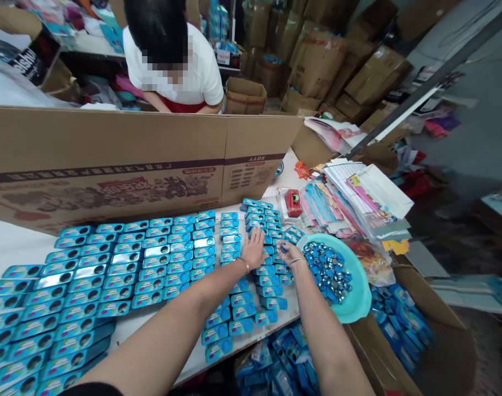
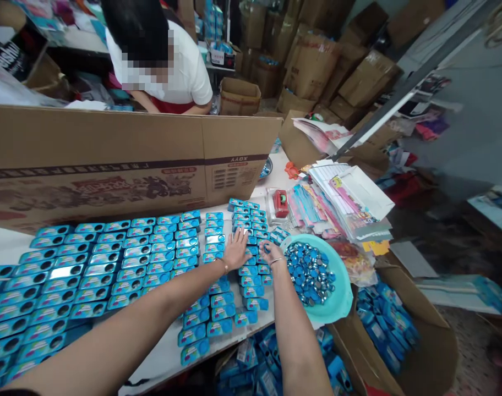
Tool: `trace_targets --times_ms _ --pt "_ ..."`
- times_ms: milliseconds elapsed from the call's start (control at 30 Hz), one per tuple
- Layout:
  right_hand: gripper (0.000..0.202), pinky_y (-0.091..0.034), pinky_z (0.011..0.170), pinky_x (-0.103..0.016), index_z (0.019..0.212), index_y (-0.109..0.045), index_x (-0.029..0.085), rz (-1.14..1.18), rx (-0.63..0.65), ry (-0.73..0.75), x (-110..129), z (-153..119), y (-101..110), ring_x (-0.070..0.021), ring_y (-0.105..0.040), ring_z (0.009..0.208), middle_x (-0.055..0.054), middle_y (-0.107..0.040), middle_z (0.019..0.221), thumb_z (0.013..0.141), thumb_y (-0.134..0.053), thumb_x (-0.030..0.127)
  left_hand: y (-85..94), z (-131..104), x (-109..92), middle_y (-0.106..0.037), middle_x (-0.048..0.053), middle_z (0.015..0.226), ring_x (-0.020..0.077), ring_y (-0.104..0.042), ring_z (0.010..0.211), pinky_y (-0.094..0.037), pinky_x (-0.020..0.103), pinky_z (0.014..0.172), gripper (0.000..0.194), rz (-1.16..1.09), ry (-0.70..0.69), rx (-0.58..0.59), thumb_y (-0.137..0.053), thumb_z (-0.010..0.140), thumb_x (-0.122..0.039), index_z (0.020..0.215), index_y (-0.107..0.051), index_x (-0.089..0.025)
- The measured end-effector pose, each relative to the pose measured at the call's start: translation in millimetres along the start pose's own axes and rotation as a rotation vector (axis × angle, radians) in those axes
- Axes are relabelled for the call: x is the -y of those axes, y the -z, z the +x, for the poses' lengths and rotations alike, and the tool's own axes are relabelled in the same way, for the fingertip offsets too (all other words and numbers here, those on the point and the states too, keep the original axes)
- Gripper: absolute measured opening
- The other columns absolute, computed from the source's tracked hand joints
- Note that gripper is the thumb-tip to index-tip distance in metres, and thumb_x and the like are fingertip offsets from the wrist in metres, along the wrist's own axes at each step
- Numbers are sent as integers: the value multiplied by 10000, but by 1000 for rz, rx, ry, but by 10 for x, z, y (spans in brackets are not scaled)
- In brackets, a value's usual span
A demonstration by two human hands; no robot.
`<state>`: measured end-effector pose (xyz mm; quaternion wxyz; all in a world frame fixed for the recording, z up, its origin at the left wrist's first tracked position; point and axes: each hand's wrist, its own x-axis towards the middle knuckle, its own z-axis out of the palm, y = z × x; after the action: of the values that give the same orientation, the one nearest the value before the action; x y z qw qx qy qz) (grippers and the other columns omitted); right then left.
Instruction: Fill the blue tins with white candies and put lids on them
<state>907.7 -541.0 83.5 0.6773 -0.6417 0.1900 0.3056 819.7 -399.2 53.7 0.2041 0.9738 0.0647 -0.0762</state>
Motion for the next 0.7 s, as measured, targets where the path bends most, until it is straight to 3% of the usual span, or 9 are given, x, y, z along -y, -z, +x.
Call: trace_targets --times_ms 100,267,467,567,700 --pt "151 -544 545 -224 753 -556 197 -250 -44 33 49 150 -135 -103 -581 540 8 -641 660 676 -598 74 3 102 113 -101 167 1632 351 9 1506 -116 582 1184 942 80 -48 72 -487 843 -594 1558 -129 -96" --pt "131 -547 616 -240 801 -648 188 -710 -82 131 140 424 -467 -136 -641 640 19 -637 674 725 -576 109 -88 102 184 -67 177 1632 339 -7 1508 -171 540 1181 933 70 -53 80 -421 875 -609 1560 -81 -75" --pt "214 -484 859 -254 771 -669 181 -1201 -144 247 240 627 -751 -217 -649 1028 -74 -714 966 650 -613 13 -106 98 168 -39 186 1631 311 6 1512 -198 509 1180 944 4 -49 79 -407 880 -608 1554 -50 -51" --pt "219 -485 837 -269 831 -680 172 -1371 -134 213 293 663 -798 -230 -672 972 -87 -723 910 674 -632 27 -71 100 154 -29 176 1633 310 16 1511 -175 510 1189 933 -5 -36 106 -423 882 -586 1555 -54 -55" --pt "408 -500 744 -257 1114 -633 160 -1517 -124 149 333 698 -830 -207 -696 832 -61 -724 828 715 -661 77 -25 96 134 -1 171 1633 304 27 1511 -152 513 1198 927 -14 -31 136 -433 888 -562 1552 -53 -38"
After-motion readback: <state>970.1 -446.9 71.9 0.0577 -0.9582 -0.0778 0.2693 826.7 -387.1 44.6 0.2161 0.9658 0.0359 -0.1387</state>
